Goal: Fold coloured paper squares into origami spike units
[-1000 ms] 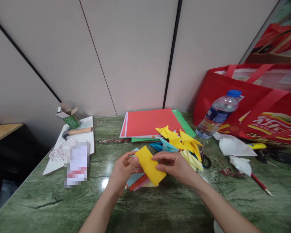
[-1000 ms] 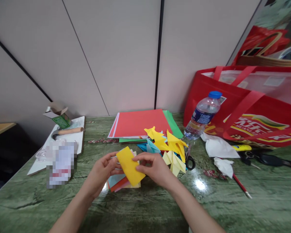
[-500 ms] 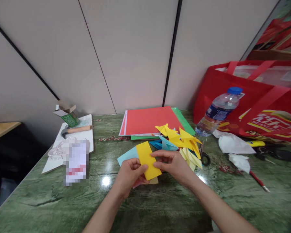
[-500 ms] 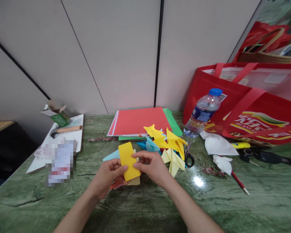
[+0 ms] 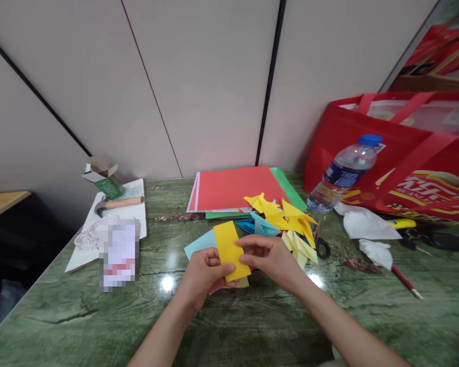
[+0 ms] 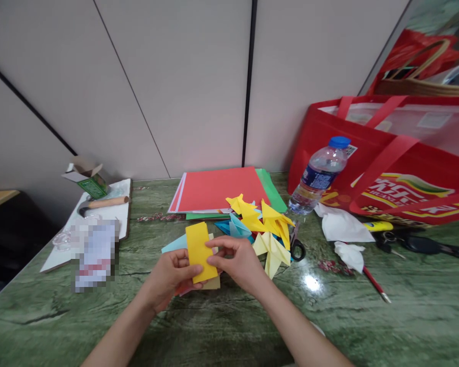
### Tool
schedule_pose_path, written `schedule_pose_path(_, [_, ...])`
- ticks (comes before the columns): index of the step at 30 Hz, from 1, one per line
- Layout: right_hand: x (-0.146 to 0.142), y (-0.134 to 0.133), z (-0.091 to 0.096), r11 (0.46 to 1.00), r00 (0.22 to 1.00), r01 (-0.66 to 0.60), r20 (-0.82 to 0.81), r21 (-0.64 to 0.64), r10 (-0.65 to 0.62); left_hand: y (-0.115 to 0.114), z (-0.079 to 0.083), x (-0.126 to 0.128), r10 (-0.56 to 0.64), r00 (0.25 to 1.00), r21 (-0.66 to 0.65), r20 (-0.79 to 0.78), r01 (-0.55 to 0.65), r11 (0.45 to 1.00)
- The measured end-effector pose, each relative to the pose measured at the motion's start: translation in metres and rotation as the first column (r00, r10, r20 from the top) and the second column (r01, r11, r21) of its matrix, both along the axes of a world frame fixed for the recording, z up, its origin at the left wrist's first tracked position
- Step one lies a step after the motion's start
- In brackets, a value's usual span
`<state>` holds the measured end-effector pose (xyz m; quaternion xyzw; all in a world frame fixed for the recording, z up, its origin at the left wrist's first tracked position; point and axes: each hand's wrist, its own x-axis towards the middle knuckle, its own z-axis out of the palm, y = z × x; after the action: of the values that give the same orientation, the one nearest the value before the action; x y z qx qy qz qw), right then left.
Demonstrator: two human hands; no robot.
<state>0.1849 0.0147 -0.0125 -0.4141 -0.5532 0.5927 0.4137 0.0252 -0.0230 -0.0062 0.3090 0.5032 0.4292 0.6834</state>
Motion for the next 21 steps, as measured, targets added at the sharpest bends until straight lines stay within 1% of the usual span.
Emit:
schedule_pose_path(8, [0.0003, 0.0, 0.0003, 0.999, 0.999, -0.002, -0.042, -0.051, -0.001, 0.0007, -0.0021, -0.0015, -0.004, 1.0, 0.002, 0.001, 0.004, 1.0])
schedule_pose_path(13, [0.0006, 0.0007, -0.0008, 0.999, 1.0, -0.003, -0.011, -0.035, 0.002, 0.0008, -0.0003, -0.0003, -0.003, 1.0, 0.001, -0.019, 0.003, 1.0])
schedule_pose_path(17, [0.0012, 0.0017, -0.0007, 0.999, 1.0, -0.02, 0.01, -0.048, 0.02, 0.0011, -0.0027, -0.0004, -0.002, 1.0, 0.005, -0.024, 0.002, 1.0])
schedule_pose_path(21, [0.0014, 0.0019, -0.0014, 1.0, 1.0, -0.02, 0.023, 0.001, 0.02, 0.0013, -0.0026, -0.0007, -0.009, 1.0, 0.006, -0.024, 0.009, 1.0])
